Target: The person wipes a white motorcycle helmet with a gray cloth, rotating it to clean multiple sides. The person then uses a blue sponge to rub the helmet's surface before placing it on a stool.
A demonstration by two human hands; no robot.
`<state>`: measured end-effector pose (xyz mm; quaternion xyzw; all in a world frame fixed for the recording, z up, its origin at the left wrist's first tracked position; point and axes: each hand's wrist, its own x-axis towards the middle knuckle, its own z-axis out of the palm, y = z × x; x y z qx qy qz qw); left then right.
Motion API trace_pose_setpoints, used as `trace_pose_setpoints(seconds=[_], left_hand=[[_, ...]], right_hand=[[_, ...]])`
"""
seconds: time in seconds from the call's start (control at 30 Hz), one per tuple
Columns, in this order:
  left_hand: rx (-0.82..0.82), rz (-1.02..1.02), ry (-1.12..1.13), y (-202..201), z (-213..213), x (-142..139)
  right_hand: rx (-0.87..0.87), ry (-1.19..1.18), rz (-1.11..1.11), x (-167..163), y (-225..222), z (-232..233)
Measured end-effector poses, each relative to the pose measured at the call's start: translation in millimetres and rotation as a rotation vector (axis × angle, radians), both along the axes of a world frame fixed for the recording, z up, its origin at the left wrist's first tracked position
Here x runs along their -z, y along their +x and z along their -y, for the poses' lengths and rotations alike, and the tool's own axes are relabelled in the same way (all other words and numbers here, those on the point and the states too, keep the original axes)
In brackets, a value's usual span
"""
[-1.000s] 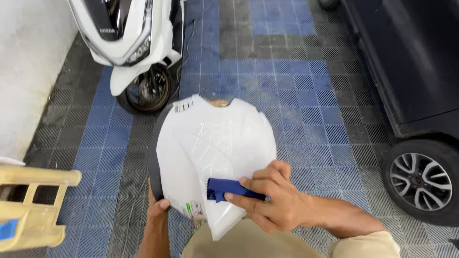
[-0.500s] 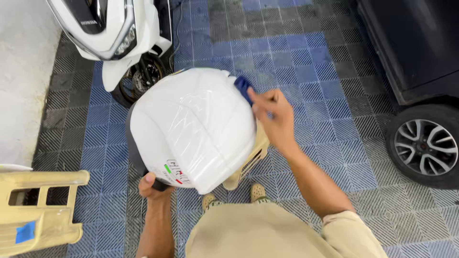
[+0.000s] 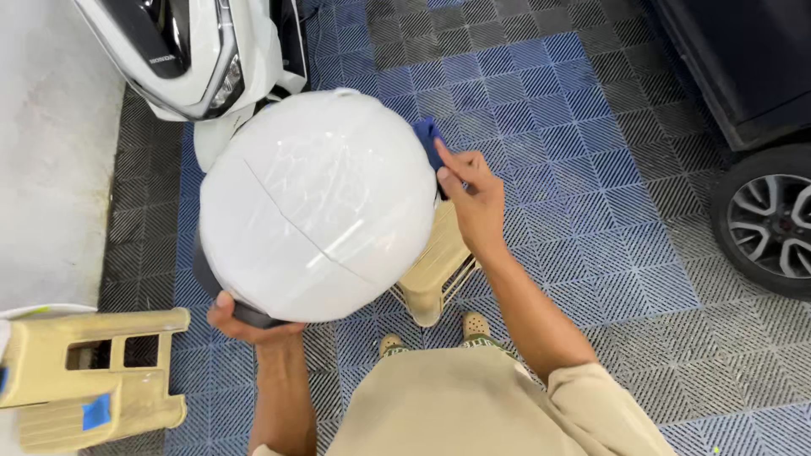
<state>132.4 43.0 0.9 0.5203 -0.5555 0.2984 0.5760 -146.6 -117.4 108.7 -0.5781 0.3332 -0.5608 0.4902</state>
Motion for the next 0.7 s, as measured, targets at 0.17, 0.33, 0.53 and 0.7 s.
trace_pose_setpoints(seconds=[0.17, 0.33, 0.53, 0.7], left_hand=[[0.247, -0.141, 0.013, -14.6, 10.5, -23.6], [0.880, -1.219, -0.029, -32.9, 18.5, -65.7], [0.666, -1.137, -0.043, -32.0, 18.6, -67.5], [0.484, -0.714, -0.034, -28.7, 29.0, -60.6]], right_hand=[[0.196, -0.585, -0.264, -9.0, 21.9, -56.7], [0.259, -0.806, -0.178, 24.6, 40.8, -85.7], [0.061, 0.290, 0.366, 49.7, 37.4, -0.5], [0.324, -0.368, -0.022, 21.6, 53.8, -64.2]])
